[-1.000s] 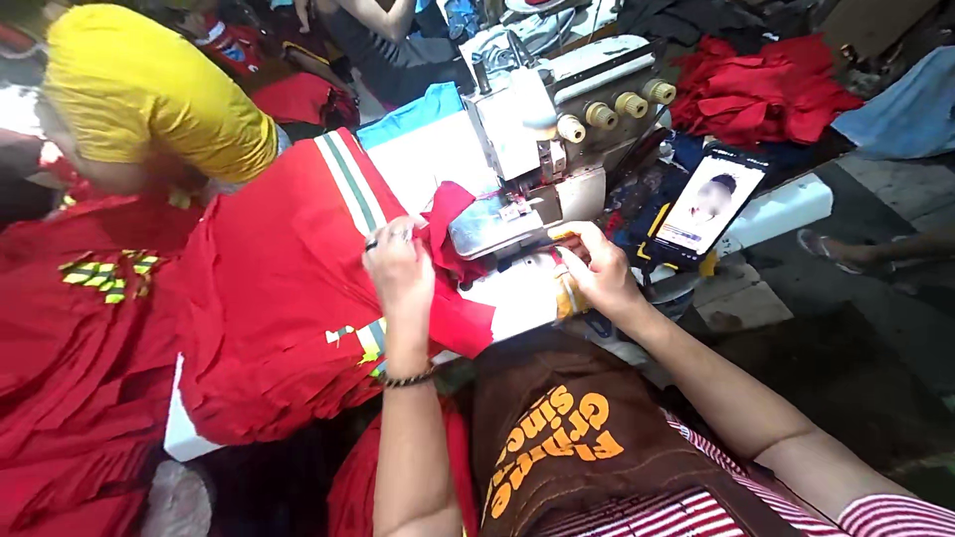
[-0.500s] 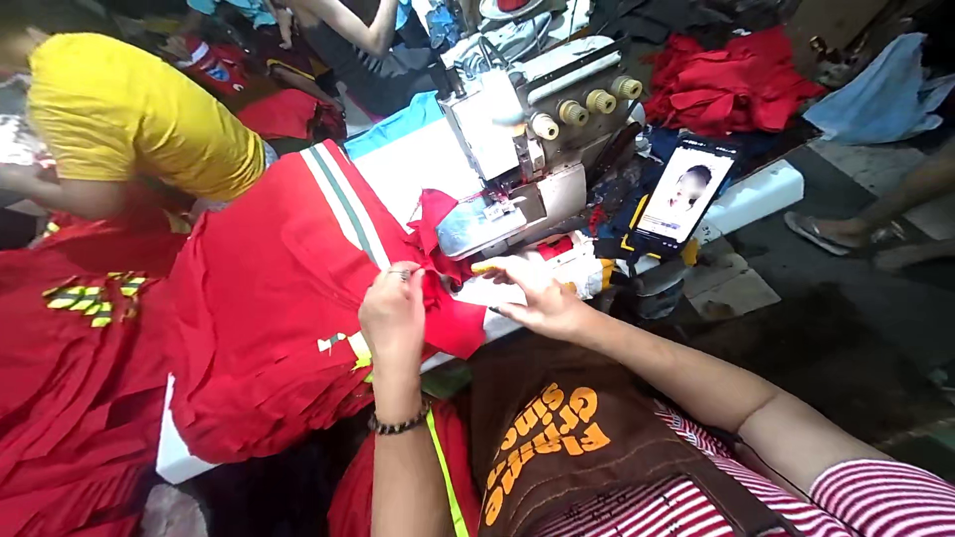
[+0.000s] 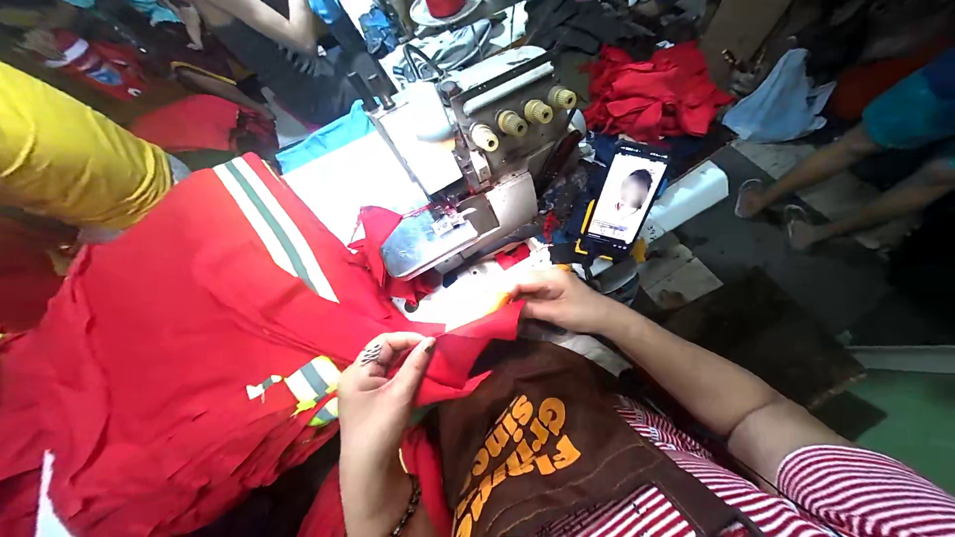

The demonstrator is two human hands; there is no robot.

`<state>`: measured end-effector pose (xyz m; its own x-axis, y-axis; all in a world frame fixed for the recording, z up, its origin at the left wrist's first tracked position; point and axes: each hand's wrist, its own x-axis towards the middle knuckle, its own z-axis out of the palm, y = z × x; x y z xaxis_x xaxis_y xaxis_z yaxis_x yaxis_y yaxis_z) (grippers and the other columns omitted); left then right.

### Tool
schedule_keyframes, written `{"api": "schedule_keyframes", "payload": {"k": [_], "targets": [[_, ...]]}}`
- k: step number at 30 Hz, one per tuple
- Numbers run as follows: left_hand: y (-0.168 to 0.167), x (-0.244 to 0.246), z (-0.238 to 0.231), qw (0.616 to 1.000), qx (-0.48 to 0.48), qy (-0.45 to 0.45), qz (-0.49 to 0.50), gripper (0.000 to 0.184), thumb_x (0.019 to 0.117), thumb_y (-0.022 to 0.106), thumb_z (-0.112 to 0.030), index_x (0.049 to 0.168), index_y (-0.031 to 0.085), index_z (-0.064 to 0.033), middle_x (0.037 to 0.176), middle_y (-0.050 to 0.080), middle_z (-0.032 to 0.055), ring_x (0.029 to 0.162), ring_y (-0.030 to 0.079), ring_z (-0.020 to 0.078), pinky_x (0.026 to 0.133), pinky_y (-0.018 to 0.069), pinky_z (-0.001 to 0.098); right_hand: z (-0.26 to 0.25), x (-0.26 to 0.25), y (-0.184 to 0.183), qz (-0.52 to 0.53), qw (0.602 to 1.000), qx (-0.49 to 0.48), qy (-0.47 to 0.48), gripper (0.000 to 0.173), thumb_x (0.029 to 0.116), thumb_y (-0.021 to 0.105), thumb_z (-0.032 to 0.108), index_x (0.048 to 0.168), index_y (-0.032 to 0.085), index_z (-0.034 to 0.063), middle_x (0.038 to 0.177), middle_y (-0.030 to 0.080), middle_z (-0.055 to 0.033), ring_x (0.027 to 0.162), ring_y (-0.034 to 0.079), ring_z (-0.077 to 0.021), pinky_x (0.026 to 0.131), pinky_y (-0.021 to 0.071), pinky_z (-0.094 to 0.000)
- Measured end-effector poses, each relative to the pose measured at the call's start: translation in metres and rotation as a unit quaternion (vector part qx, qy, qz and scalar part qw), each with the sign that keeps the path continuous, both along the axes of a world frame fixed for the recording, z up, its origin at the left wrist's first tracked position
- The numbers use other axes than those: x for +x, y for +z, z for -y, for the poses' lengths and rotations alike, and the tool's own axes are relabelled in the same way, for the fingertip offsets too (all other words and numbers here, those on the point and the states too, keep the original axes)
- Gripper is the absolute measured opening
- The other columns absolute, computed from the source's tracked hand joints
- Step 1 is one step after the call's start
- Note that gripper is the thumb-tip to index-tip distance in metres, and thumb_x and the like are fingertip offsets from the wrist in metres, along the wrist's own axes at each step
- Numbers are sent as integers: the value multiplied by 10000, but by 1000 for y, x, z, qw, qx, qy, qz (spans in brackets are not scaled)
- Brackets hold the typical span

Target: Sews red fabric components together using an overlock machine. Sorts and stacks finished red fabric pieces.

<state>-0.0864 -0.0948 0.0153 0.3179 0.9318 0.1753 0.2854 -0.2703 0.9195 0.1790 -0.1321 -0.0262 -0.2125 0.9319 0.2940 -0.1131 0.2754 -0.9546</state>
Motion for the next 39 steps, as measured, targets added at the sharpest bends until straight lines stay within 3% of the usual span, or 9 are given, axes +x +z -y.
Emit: {"api": "schedule_keyframes", "payload": {"k": [5, 12, 17, 20, 23, 25, 26, 32, 39], "targets": [[-20, 19, 19, 982, -127, -72, 116, 43, 881, 717, -42, 912, 727, -70, 865, 733, -26, 778, 692, 52, 730, 598, 218, -5, 10, 20, 117, 985, 130, 7, 168, 988, 603, 48, 969, 732, -59, 975, 726, -109, 1002, 672, -114, 918, 547, -277], [-34, 30, 20, 965, -216, -51, 142, 61, 937, 639, 12, 966, 680, -22, 849, 727, 19, 748, 691, 74, 691, 593, 234, -7, -6, 18, -78, 992, -64, -76, 123, 991, 538, 25, 1075, 628, 25, 873, 684, -31, 733, 656, -67, 672, 577, -251], [-61, 28, 30, 998, -60, 7, -22, 374, 921, 707, -177, 1243, 631, -3, 1283, 614, 128, 1138, 628, 163, 938, 562, 305, -12, -12, 31, -35, 995, -25, -93, 292, 899, 585, -120, 1165, 575, -1, 951, 711, -103, 804, 695, -126, 720, 597, -275], [-47, 29, 39, 994, -99, -28, 41, 249, 1051, 521, -181, 1044, 717, -26, 989, 739, 38, 900, 717, 113, 823, 611, 286, -16, -17, 32, 51, 994, 34, -93, 329, 864, 632, -140, 1175, 654, -35, 1053, 709, -112, 904, 695, -130, 815, 606, -290], [-46, 32, 39, 853, -358, -245, 291, 699, 1024, 413, -620, 1200, 682, 2, 1069, 747, 190, 938, 749, 287, 829, 623, 405, -9, -25, 41, 88, 992, 89, -35, 233, 828, 680, -114, 1048, 722, -54, 1004, 708, -120, 933, 680, -129, 833, 592, -295], [-48, 37, 35, 727, -465, -264, 432, 607, 977, 567, -569, 1261, 665, -41, 1174, 708, 223, 1048, 720, 338, 903, 602, 470, 1, -31, 51, 100, 981, 160, 36, 100, 872, 703, -44, 964, 740, -50, 951, 717, -123, 928, 676, -125, 830, 568, -267], [-43, 39, 33, 708, -477, -229, 468, 493, 987, 597, -496, 1213, 699, -69, 1147, 724, 169, 1041, 722, 274, 912, 601, 437, 7, -34, 55, 96, 971, 210, 68, 71, 884, 712, -18, 937, 741, -54, 923, 708, -142, 922, 667, -153, 831, 546, -275], [-8, 39, -18, 861, -332, 14, 385, 345, 1091, 348, -95, 1318, 594, -12, 1131, 740, 100, 954, 734, 154, 828, 616, 300, 50, -18, 90, 51, 940, 293, 167, 79, 946, 637, -9, 938, 713, -29, 914, 704, -137, 854, 688, -161, 783, 563, -283], [-14, 15, -62, 868, -192, 240, 391, 252, 1079, 352, -36, 1247, 538, -14, 1117, 733, 94, 937, 739, 158, 815, 617, 295, 75, 16, 101, 39, 934, 245, 259, 124, 990, 582, 29, 910, 667, -13, 947, 685, -123, 799, 668, -131, 699, 548, -242]]}}
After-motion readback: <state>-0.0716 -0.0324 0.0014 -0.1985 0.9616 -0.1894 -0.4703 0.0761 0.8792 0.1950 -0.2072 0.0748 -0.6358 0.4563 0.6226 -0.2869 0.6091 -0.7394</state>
